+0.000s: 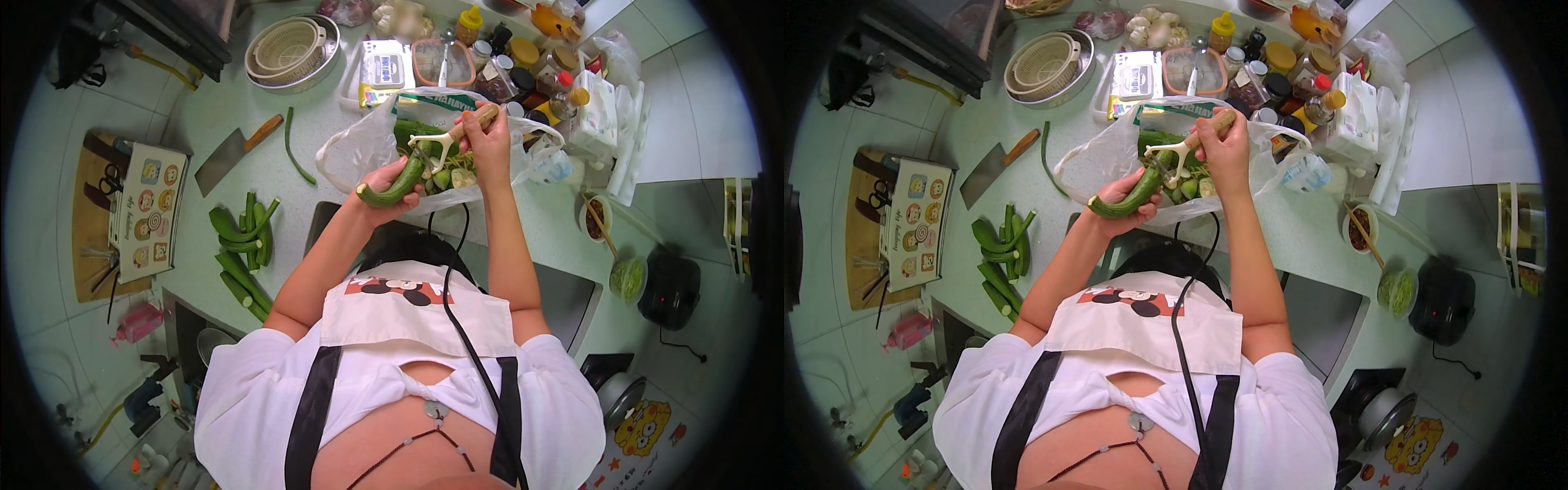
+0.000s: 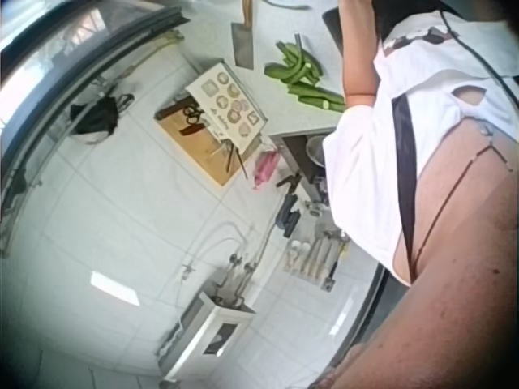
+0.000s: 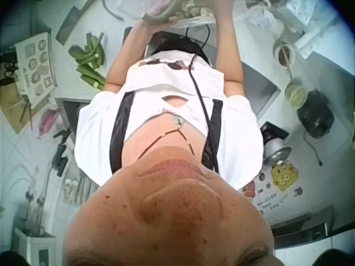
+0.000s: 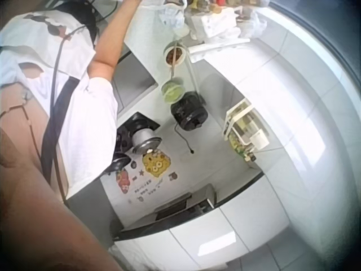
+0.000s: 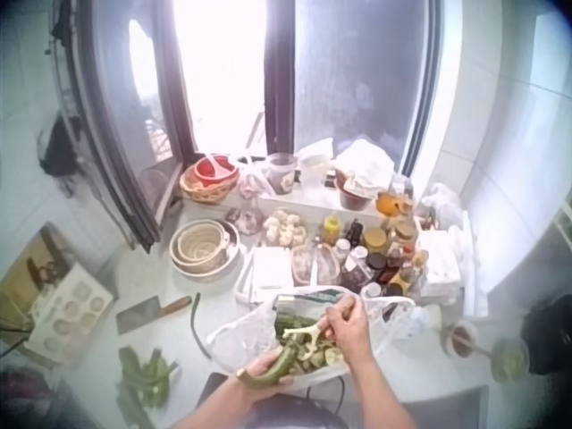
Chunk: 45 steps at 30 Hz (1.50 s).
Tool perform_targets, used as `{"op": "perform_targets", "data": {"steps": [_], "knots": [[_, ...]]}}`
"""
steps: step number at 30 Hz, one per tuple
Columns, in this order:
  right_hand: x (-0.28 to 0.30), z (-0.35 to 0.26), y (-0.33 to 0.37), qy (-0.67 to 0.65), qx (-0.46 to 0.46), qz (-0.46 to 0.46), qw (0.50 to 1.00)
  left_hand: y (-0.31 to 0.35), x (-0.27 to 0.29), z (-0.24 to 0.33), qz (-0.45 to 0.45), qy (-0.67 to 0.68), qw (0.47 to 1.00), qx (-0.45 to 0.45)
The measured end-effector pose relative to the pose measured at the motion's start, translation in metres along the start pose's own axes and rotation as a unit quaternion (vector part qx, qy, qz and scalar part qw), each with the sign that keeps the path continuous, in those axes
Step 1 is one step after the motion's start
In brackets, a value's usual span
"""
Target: The person trims the ends of cucumbers with a knife and places the pieces into a plastic bag.
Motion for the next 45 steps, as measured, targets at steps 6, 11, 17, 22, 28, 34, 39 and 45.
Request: {"op": "perform_targets", "data": {"steps": [6,11,17,22,28,34,39,45], "knots": [[0.011,0.017,-0.006,-0.017,-0.026,0.004,1.0,0.003,-0.008,-0.004,0.001,-0.048,0.999,0.009],[0.024,0.034,-0.009,-0.018,-0.033,0.027,0.999,0.005,-0.003,-0.002,-0.016,-0.1,0.995,0.002],[0.039,0.02,-0.016,0.043,0.009,0.042,0.998,0.018,-0.001,0.001,-0.039,-0.109,0.993,-0.021],[0.024,-0.009,-0.01,0.02,0.051,0.019,0.998,0.015,-0.002,0.008,0.011,-0.089,0.995,-0.052],[0.0,-0.022,-0.002,-0.008,0.021,-0.047,0.999,0.007,-0.006,0.009,0.048,-0.158,0.985,-0.058],[0.014,0.003,-0.007,0.009,0.016,-0.018,1.0,0.007,-0.004,0.011,0.105,-0.206,0.97,-0.073],[0.017,0.015,-0.005,0.022,0.014,0.004,1.0,0.011,-0.001,0.012,0.142,-0.21,0.964,-0.076],[0.044,0.02,-0.018,0.05,0.045,0.047,0.997,0.022,0.003,0.013,0.153,-0.24,0.956,-0.066]]}}
Point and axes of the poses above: each hand's wrist, its own y-axis away from the middle knuckle, its own x-axis out of the back of the hand, z = x × y, the point moved 8 cm from there along -y, towards the middle knuckle, and after that the axes turned 14 degrees about x, right-handed, at the moved point
